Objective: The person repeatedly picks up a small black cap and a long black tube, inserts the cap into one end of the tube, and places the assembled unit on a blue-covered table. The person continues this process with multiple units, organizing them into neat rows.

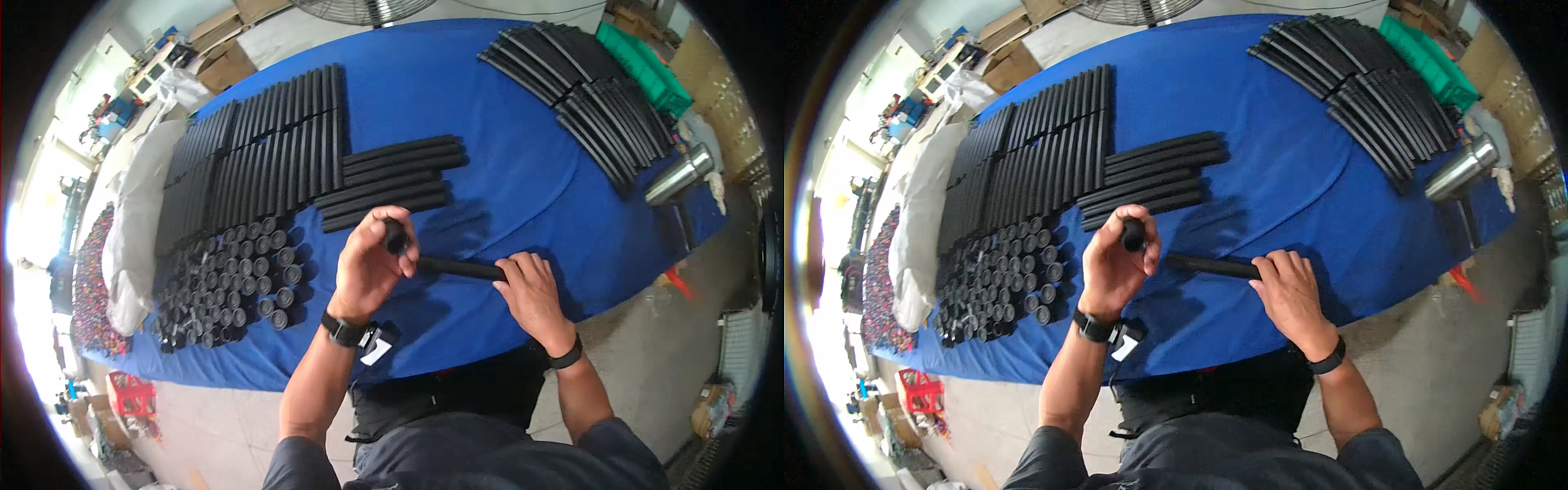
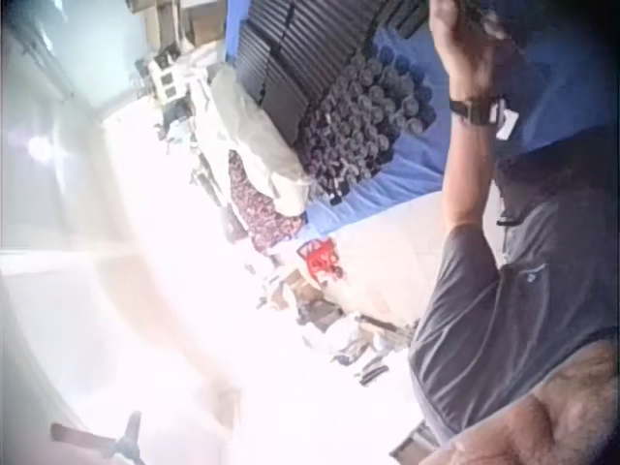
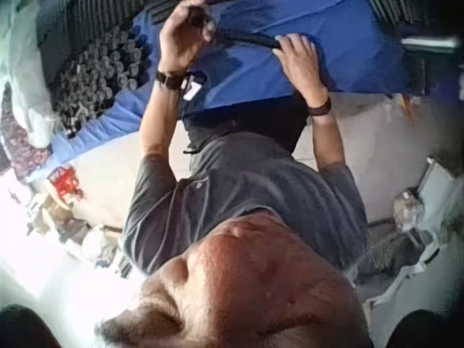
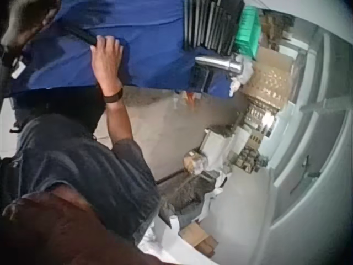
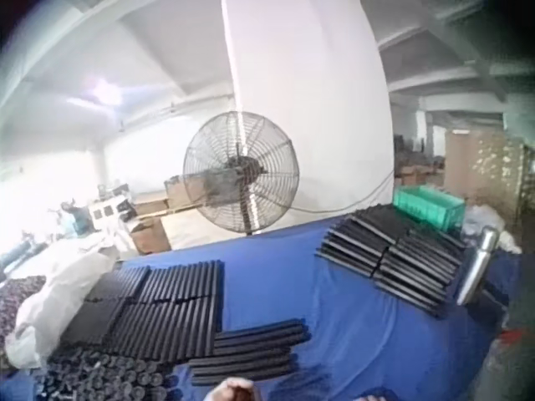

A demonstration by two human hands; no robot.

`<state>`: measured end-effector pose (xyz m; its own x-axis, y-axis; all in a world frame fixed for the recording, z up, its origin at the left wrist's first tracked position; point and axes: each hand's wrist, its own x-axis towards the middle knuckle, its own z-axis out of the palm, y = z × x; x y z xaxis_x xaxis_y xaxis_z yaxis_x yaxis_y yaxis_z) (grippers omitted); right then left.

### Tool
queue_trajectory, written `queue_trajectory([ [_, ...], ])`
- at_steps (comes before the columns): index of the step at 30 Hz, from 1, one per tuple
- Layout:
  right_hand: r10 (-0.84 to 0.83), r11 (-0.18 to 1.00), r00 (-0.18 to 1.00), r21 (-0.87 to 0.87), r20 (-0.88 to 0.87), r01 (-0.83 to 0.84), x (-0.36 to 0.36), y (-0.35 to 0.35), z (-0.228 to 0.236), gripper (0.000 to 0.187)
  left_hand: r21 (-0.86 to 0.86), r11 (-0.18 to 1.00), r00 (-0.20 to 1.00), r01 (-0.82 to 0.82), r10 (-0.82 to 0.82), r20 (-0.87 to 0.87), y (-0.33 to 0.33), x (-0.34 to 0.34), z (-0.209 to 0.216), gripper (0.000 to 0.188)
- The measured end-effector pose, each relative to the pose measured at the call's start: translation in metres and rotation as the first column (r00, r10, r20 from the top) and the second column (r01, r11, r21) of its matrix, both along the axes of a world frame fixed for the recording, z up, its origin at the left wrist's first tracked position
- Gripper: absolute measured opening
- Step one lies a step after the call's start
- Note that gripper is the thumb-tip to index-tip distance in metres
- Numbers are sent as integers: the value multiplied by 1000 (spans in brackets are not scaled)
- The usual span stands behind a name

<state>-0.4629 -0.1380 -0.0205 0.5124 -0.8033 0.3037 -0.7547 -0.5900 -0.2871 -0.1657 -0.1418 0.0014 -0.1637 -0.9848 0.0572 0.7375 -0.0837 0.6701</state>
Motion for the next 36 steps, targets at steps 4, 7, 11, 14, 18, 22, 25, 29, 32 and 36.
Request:
queue_trajectory([
  [4, -209, 974, 961, 121, 181, 189, -37, -11, 2, 29, 1, 996, 996, 85, -85, -33, -42, -31, -25, 32],
  [7, -214, 962, 933, 229, 289, 149, -53, -14, 11, 34, 37, 969, 969, 243, -244, 45, -45, -55, -47, 32],
  [11, -204, 885, 927, 463, 315, 38, -40, 3, 13, 46, -70, 898, 894, 435, -440, -86, -29, -59, -47, 66],
  [14, -246, 810, 906, 587, 343, -3, -25, 14, 17, 49, -106, 822, 806, 559, -569, -161, -26, -47, -53, 58],
  [18, -295, 800, 870, 599, 394, -1, -13, 25, 6, 42, -177, 756, 750, 631, -652, -110, -29, -42, -53, 56],
  [22, -169, 878, 900, 476, 402, -47, -11, 20, 11, 40, -176, 743, 741, 646, -665, -90, -29, -39, -51, 57],
  [25, -152, 837, 906, 539, 394, -94, -18, 14, 15, 37, -189, 750, 746, 634, -657, -104, -30, -40, -51, 57],
  [29, -179, 859, 908, 511, 379, -44, -5, 14, 24, 38, -181, 757, 754, 628, -649, -102, -30, -40, -51, 57],
  [32, -157, 864, 928, 502, 338, -37, -6, 11, 22, 43, -188, 753, 752, 631, -653, -92, -30, -40, -50, 57],
  [36, -216, 698, 878, 696, 427, -166, -14, 12, 27, 39, -208, 754, 751, 623, -651, -113, -30, -40, -51, 56],
])
